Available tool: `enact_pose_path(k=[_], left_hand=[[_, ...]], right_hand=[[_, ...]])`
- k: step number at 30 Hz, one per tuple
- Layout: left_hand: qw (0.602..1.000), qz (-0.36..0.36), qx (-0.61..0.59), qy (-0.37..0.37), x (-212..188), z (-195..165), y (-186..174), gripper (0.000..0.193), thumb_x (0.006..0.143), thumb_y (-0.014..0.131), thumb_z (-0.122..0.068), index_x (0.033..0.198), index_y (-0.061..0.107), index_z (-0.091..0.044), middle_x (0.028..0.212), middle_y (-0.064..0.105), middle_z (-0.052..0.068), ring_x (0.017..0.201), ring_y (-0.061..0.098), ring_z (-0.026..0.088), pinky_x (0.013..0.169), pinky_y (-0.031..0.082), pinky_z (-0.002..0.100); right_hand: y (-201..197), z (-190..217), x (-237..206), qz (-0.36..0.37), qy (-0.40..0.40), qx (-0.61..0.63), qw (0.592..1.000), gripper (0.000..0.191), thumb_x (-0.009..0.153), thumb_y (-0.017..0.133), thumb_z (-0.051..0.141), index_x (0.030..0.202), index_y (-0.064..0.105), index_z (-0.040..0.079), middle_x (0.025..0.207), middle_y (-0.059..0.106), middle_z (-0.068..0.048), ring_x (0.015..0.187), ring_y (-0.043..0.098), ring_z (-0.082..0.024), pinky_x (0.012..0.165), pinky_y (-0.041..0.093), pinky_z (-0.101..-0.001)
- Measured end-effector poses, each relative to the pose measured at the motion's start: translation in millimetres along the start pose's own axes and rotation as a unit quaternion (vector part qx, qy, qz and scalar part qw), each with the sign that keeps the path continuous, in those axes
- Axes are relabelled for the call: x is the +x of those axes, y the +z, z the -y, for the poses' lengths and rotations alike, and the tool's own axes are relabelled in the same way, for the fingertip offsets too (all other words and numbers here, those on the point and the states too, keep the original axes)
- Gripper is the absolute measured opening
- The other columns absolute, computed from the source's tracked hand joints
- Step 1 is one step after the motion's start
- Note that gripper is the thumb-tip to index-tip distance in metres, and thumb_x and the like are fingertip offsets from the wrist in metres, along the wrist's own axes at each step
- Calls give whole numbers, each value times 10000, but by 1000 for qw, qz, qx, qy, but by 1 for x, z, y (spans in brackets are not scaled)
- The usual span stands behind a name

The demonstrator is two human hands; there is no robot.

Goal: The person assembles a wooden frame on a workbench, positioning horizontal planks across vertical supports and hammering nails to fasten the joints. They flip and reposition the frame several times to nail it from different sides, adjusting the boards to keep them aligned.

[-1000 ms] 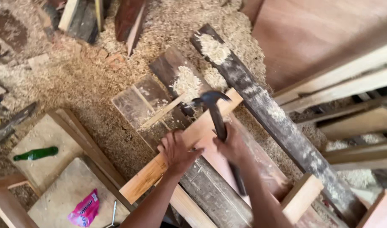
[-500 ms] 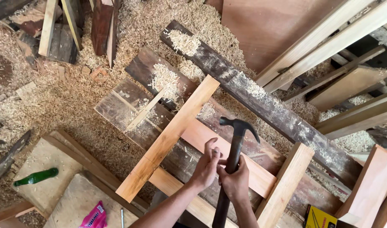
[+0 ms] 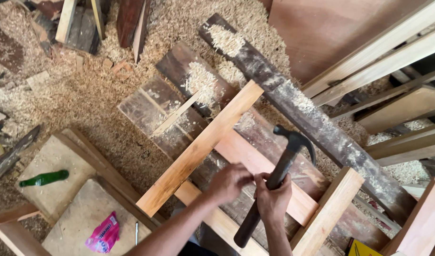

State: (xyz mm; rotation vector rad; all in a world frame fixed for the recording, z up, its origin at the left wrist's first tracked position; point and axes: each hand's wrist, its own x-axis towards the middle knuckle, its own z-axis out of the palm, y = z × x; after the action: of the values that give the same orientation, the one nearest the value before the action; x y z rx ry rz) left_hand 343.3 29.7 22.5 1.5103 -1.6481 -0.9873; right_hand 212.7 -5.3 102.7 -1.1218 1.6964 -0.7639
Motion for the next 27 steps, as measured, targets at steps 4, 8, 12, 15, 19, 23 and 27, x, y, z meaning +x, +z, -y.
enact_pose_path(k=[4,8,12,15,19,23,27], left_hand=[[982,-185,18,-22,39,37,-33,132,983,705,-186,1081,759,-116,1053,788,61,916,757,175,787,623,321],[974,-215,12,-75,71,72,-61,99,1014,676,-133,1064,762,-128,1066,775,52,883,750,156,763,638,290],[966,-245,83,-7,77,83,-67,161,936,681,-66,1019,786,-156,1057,792,23,954,736,174,827,607,305],[970,-227,88,-22,75,86,-63,166,943,679,-74,1024,786,-173,1076,787,1,949,734,162,822,603,301],[971,-210,113,-24,78,85,-63,181,954,668,-71,1048,781,-176,1077,773,-10,947,729,165,833,599,308],[971,-219,89,-15,77,84,-63,187,943,664,-54,1026,781,-175,1041,776,-22,943,727,189,804,594,317],[969,-224,105,-10,75,90,-57,189,929,676,-74,1042,772,-190,1049,766,-35,952,725,165,812,608,301]], right_hand=[[8,1,3,38,50,8,998,195,943,669,135,945,502,34,681,670,-83,417,557,-170,370,460,-325],[9,-3,2,112,-9,81,990,173,1012,610,159,967,487,45,632,582,-70,460,574,-145,413,488,-305],[10,-6,-1,167,29,95,981,157,994,565,182,975,443,85,617,564,-47,397,540,-149,360,472,-310],[14,-5,1,167,17,58,984,184,1044,536,211,975,428,79,596,530,-60,387,504,-144,349,444,-302],[22,0,8,178,3,17,984,192,1066,464,252,973,419,90,578,536,-38,378,509,-127,324,436,-301],[21,-1,6,155,-104,-61,980,207,1068,478,272,1092,448,69,568,551,-20,419,528,-111,352,411,-294],[24,-12,3,81,-270,-124,951,311,1062,477,281,1239,485,25,540,558,-39,447,582,-108,402,419,-307]])
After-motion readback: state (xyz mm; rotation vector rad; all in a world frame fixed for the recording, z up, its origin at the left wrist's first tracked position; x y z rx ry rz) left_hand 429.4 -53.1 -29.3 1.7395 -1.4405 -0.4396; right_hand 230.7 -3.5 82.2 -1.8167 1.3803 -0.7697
